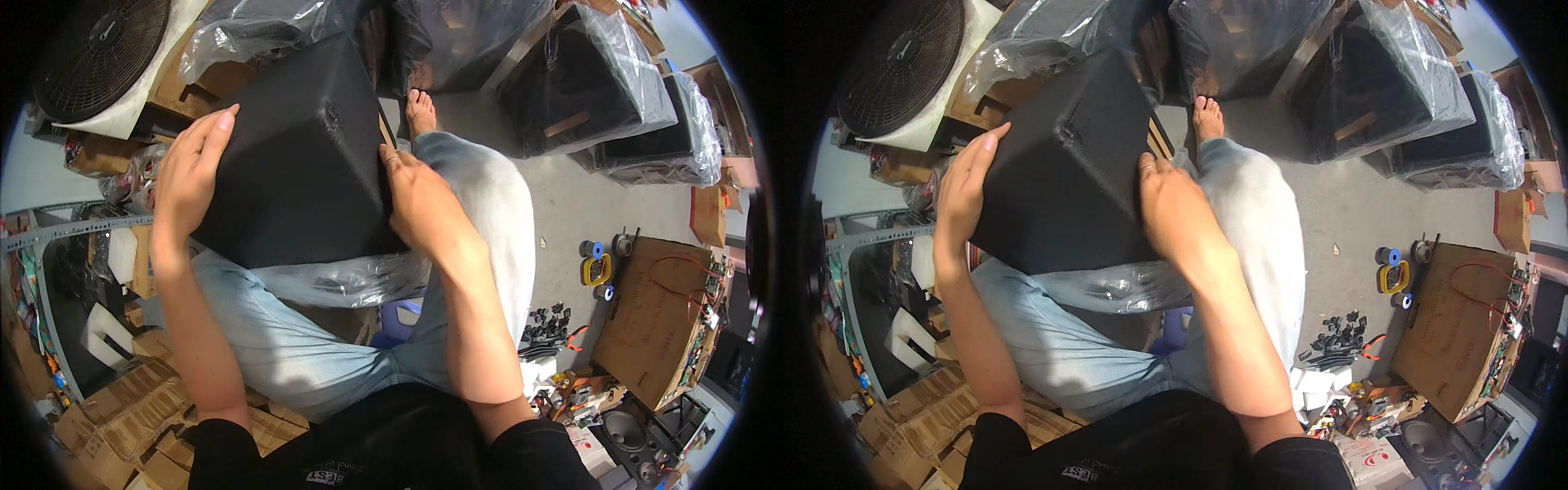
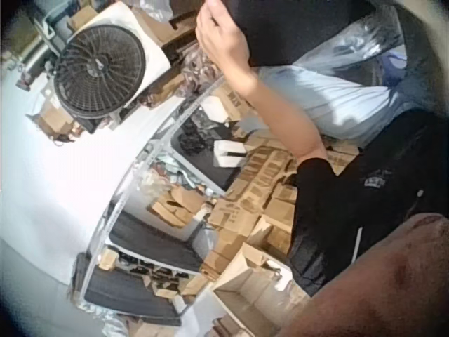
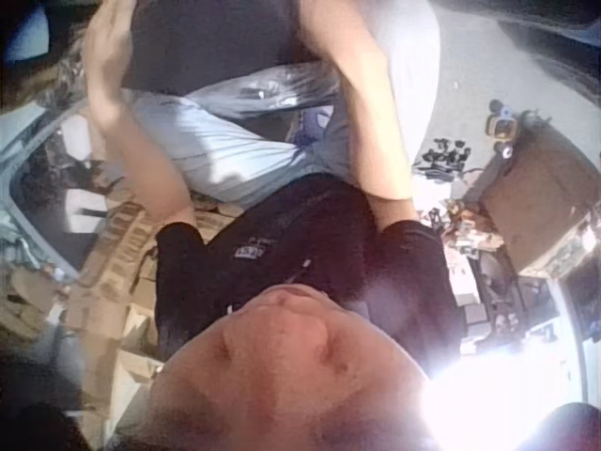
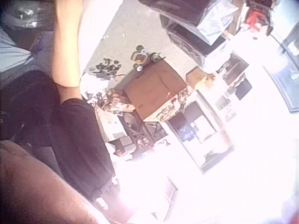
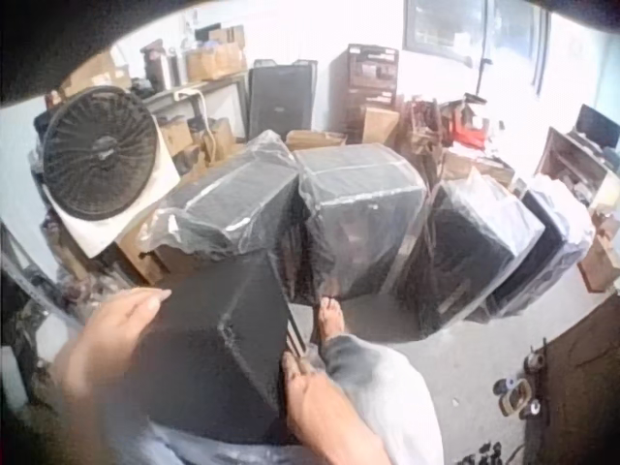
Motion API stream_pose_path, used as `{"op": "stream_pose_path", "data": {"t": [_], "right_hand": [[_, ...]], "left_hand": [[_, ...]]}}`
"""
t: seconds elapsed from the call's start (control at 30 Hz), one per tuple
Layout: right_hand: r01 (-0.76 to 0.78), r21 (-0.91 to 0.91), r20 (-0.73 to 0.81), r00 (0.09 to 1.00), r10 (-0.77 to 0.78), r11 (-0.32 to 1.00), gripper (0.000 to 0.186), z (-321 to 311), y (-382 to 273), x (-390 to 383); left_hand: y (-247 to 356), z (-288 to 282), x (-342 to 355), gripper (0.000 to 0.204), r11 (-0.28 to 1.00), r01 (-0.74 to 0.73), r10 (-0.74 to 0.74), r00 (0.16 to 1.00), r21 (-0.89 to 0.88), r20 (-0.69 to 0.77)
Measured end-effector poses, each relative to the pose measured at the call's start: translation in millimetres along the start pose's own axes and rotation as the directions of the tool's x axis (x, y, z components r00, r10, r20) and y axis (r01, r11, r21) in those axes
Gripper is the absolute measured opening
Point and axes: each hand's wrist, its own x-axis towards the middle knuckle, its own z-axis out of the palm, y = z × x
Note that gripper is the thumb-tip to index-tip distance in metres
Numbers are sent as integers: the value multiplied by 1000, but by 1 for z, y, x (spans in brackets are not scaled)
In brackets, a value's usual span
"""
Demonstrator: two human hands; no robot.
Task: The person uses a utility knife to cut a seam on a black speaker box, then peels back the fabric to access the interior. They continue to pull and adjust the fabric along the edge, exposing the internal structure.
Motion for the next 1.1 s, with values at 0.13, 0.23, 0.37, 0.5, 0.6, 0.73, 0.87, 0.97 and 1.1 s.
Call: {"op": "stream_pose_path", "data": {"t": [0.13,0.23,0.37,0.5,0.6,0.73,0.87,0.97,1.1], "right_hand": [[99,-7,-53,994,-99,995,61,-32,-29,-15],[188,41,-56,981,-185,981,36,-68,-22,-10],[441,263,-206,895,-396,858,25,-74,15,13],[642,373,-406,762,-504,670,28,-82,20,54],[678,419,-290,730,-618,604,35,-92,12,76],[652,447,-85,713,-696,613,35,-110,1,87],[678,382,2,679,-734,628,33,-123,-8,97],[618,418,74,707,-703,666,31,-127,-16,97],[678,419,68,640,-765,604,32,-127,-23,102]], "left_hand": [[4,4,4,55,998,5,-6,1000,57,10],[15,7,2,53,997,-44,45,999,57,-11],[13,5,6,52,991,-122,123,992,48,-11],[10,3,8,48,977,-213,213,977,24,17],[16,1,8,43,953,-302,300,952,40,56],[47,15,13,48,820,-572,572,816,-19,79],[60,26,13,50,827,-562,560,827,34,57],[58,33,12,49,824,-563,566,824,62,-30],[63,37,7,45,838,-540,544,837,72,-55]]}}
